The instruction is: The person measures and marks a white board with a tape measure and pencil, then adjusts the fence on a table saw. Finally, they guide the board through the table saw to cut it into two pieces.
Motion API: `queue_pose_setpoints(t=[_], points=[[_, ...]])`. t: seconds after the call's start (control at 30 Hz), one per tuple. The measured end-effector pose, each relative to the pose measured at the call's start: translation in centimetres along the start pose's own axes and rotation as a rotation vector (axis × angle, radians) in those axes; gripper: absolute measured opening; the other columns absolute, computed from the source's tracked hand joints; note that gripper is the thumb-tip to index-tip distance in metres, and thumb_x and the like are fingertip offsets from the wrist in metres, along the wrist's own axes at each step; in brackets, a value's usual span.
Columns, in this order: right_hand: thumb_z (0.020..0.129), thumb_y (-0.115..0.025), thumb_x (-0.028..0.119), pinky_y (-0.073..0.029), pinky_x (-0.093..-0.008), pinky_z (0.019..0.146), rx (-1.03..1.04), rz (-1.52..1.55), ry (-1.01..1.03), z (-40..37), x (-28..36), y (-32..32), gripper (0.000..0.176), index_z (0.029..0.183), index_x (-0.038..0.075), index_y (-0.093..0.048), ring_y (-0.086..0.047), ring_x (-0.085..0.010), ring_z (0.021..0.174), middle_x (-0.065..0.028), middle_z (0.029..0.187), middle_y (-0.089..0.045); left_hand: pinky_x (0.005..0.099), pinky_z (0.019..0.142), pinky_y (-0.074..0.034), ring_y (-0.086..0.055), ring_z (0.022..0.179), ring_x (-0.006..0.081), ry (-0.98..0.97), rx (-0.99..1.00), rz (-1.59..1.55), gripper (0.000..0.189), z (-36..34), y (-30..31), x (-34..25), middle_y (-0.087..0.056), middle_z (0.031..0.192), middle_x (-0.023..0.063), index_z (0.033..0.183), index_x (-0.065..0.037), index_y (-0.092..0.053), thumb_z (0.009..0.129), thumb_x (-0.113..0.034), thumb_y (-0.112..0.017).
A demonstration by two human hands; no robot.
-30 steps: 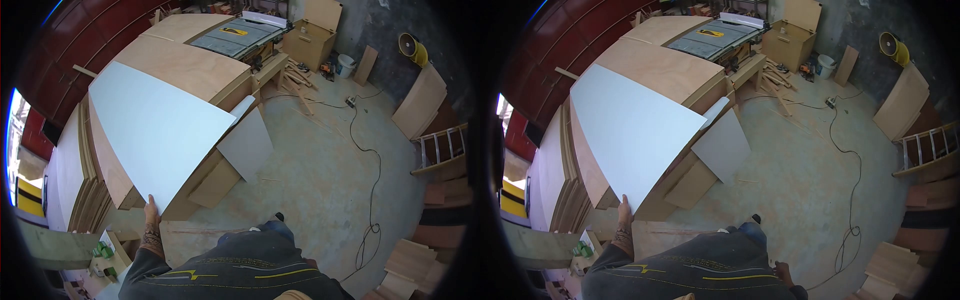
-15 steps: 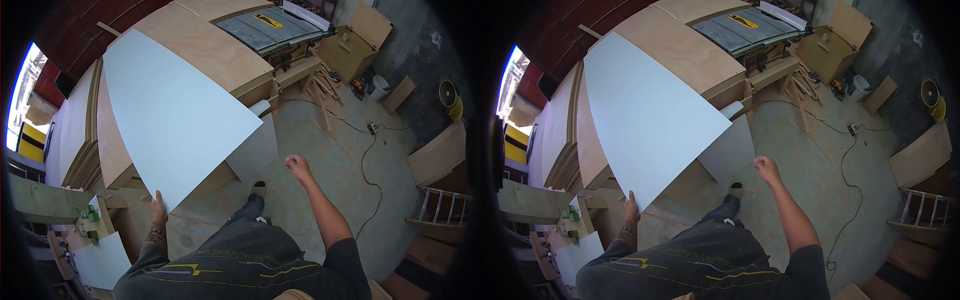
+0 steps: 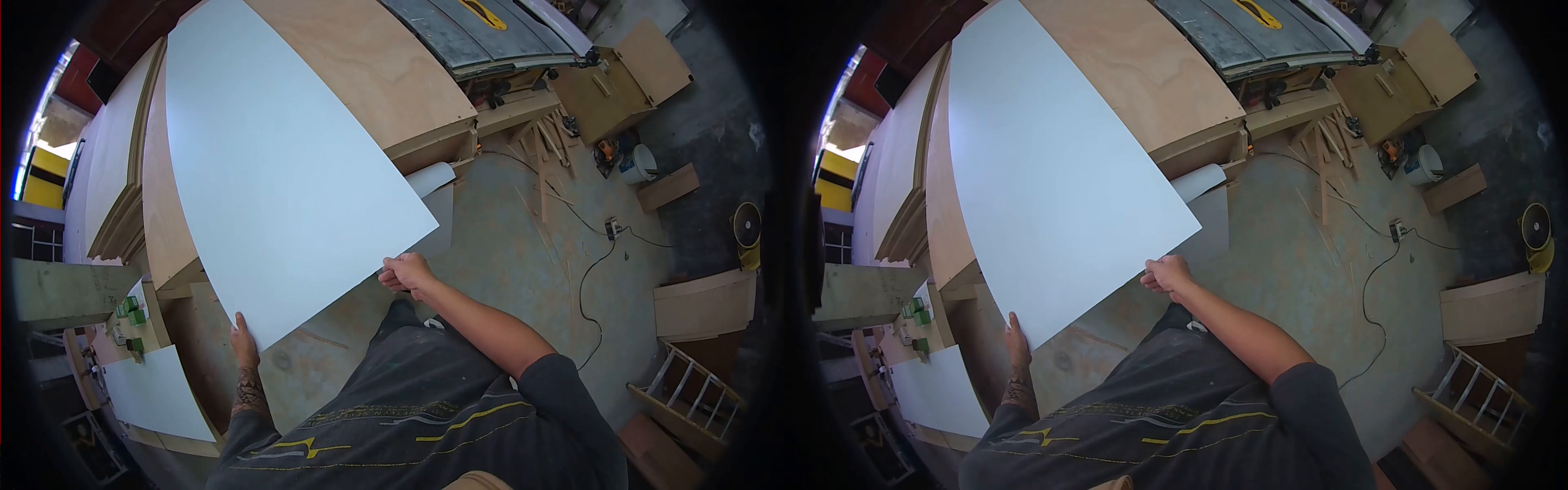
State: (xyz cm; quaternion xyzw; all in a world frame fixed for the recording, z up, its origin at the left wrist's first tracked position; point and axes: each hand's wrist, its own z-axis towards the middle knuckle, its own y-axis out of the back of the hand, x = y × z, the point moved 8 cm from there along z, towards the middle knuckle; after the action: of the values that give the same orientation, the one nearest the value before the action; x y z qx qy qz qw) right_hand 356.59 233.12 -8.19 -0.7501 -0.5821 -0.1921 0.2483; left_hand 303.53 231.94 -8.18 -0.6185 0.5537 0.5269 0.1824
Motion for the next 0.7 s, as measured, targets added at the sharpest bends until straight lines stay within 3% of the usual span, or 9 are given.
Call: queue_pose_setpoints(t=[0.13,0.33,0.4,0.53,0.63,0.7], points=[[0.097,-0.067,0.025,-0.058,-0.0329,0.064,-0.063,0.025,0.023,1.2,0.8,3.2,0.022,0.097,0.003,-0.066,-0.071,-0.0171,0.071,-0.0089,0.084,-0.074,0.0356,0.094,-0.054,-0.067,0.107,0.0211,0.046,0.047,-0.060,0.062,-2.5,-3.4,-1.2,-0.067,0.125,0.0142,0.137,0.006,-0.054,0.107,-0.048,-0.057],[0.098,-0.069,0.027,-0.057,-0.0317,0.065,-0.124,0.095,0.239,3.4,4.8,15.3,0.023,0.096,0.006,-0.063,-0.068,-0.0154,0.069,-0.0063,0.082,-0.071,0.0347,0.094,-0.054,-0.066,0.107,0.0206,0.033,0.028,-0.259,0.059,-9.2,-15.9,-1.3,-0.066,0.125,0.0130,0.137,0.005,-0.052,0.107,-0.046,-0.058],[0.098,-0.070,0.035,-0.055,-0.0311,0.065,-0.157,0.251,0.303,3.1,6.1,19.6,0.030,0.096,0.005,-0.064,-0.067,-0.0141,0.071,-0.0075,0.081,-0.072,0.0351,0.093,-0.054,-0.066,0.106,0.0206,0.043,0.024,-0.316,0.055,-11.7,-20.3,-1.2,-0.066,0.123,0.0127,0.134,0.004,-0.053,0.108,-0.044,-0.057],[0.100,-0.068,0.043,-0.055,-0.0317,0.072,-0.132,0.250,0.320,2.1,6.8,29.7,0.038,0.102,0.006,-0.064,-0.067,-0.0144,0.079,-0.0069,0.086,-0.071,0.0360,0.095,-0.054,-0.065,0.108,0.0211,0.003,0.059,-0.389,0.052,-18.5,-32.6,-2.9,-0.066,0.125,0.0133,0.136,0.004,-0.052,0.110,-0.042,-0.051],[0.100,-0.065,0.051,-0.054,-0.0326,0.077,-0.015,-0.033,0.263,1.6,4.6,34.6,0.047,0.112,0.006,-0.063,-0.066,-0.0157,0.087,-0.0086,0.097,-0.071,0.0372,0.096,-0.054,-0.065,0.110,0.0220,0.027,0.132,-0.324,0.053,-23.0,-42.6,-3.3,-0.065,0.125,0.0137,0.137,0.003,-0.051,0.111,-0.044,-0.048],[0.100,-0.063,0.056,-0.053,-0.0338,0.080,0.051,-0.122,0.266,0.7,4.2,36.7,0.051,0.117,0.007,-0.062,-0.066,-0.0165,0.090,-0.0096,0.102,-0.071,0.0386,0.092,-0.056,-0.067,0.107,0.0230,0.105,0.288,-0.417,0.053,-26.6,-50.5,-4.7,-0.066,0.123,0.0137,0.137,0.003,-0.051,0.112,-0.044,-0.045]])
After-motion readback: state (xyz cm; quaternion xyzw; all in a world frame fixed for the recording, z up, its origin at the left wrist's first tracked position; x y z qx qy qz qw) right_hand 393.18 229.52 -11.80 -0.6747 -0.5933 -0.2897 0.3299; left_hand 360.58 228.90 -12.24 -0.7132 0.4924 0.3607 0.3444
